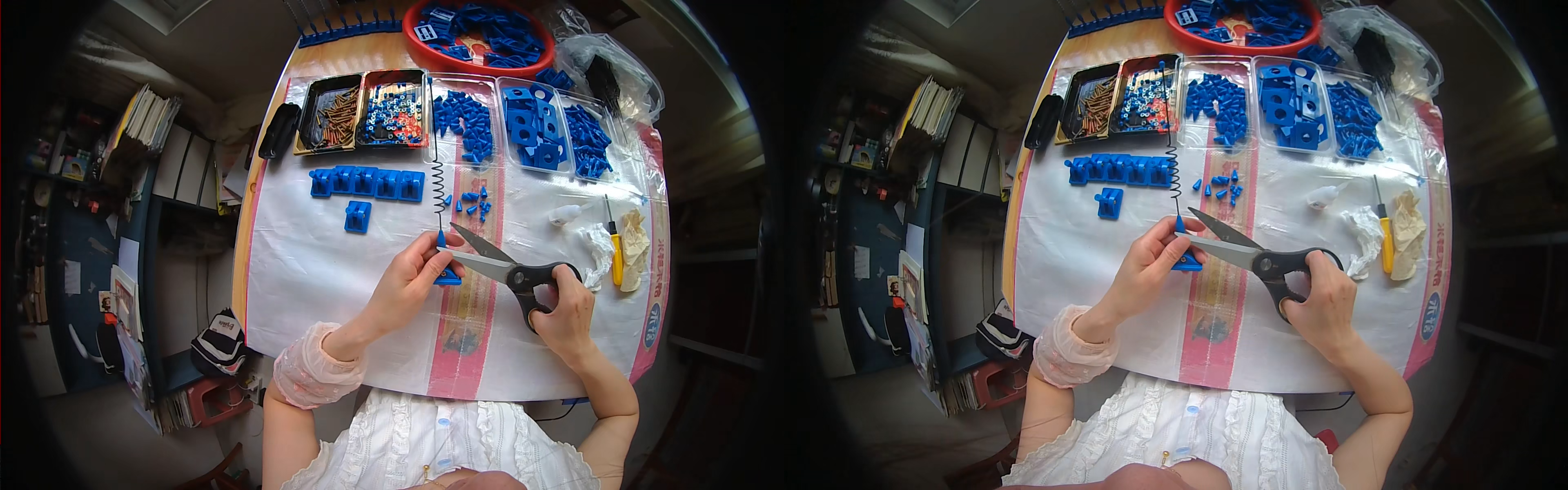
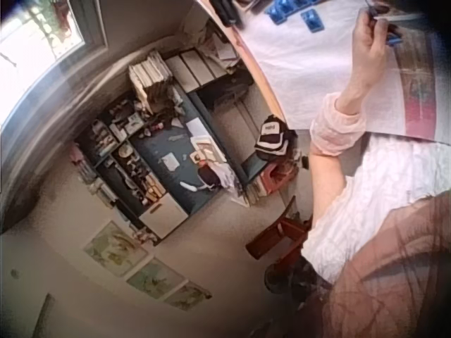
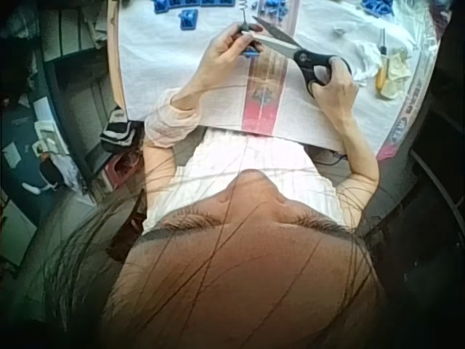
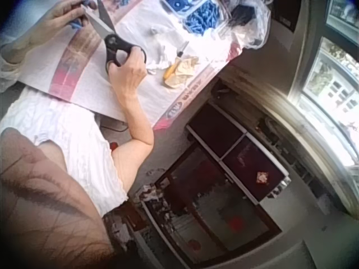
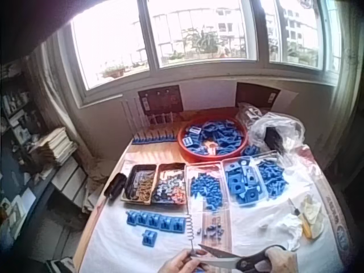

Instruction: The recorder is assembling small light fixture components by attaching metal springs and wires to blue plastic bases and using scissors to trim excess wire.

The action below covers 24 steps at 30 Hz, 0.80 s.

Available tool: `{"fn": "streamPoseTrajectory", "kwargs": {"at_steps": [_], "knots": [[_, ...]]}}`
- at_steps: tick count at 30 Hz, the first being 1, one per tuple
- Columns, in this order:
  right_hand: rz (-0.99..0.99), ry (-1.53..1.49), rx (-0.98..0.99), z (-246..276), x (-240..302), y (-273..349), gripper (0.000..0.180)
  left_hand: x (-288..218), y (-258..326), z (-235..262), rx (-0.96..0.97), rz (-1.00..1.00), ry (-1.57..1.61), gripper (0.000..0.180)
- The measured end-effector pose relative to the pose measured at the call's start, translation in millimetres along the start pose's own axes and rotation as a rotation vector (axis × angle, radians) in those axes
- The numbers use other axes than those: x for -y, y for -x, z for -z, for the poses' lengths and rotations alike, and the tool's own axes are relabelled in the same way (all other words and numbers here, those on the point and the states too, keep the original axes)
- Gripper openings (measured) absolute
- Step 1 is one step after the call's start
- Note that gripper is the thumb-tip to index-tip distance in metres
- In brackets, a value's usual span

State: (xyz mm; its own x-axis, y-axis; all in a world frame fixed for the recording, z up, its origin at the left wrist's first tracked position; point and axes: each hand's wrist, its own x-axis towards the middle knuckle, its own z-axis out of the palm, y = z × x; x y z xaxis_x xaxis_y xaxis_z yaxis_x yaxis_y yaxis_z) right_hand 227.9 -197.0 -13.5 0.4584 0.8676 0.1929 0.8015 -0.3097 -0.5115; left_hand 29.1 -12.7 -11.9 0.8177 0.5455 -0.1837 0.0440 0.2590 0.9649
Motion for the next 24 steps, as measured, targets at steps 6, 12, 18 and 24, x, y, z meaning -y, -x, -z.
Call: {"fn": "streamPoseTrajectory", "kwargs": {"at_steps": [6, 12, 18, 24], "knots": [[-0.007, 0.000, 0.004, 1.0, 1.5, -0.3, 0.040, 5.4, -0.4, 4.8, 0.037, 0.003, 0.008, 0.026], [-0.012, 0.003, 0.009, 0.2, 0.2, 0.6, 0.041, -0.3, 0.3, -0.5, 0.007, 0.019, 0.053, 0.025], [-0.015, -0.005, 0.010, 0.4, 0.1, 0.5, 0.041, 0.0, 0.6, 2.6, 0.051, 0.033, 0.077, 0.026], [-0.015, 0.002, 0.020, 0.3, -0.5, 0.6, 0.041, 1.1, 0.4, 0.4, 0.015, 0.028, 0.054, 0.025]]}}
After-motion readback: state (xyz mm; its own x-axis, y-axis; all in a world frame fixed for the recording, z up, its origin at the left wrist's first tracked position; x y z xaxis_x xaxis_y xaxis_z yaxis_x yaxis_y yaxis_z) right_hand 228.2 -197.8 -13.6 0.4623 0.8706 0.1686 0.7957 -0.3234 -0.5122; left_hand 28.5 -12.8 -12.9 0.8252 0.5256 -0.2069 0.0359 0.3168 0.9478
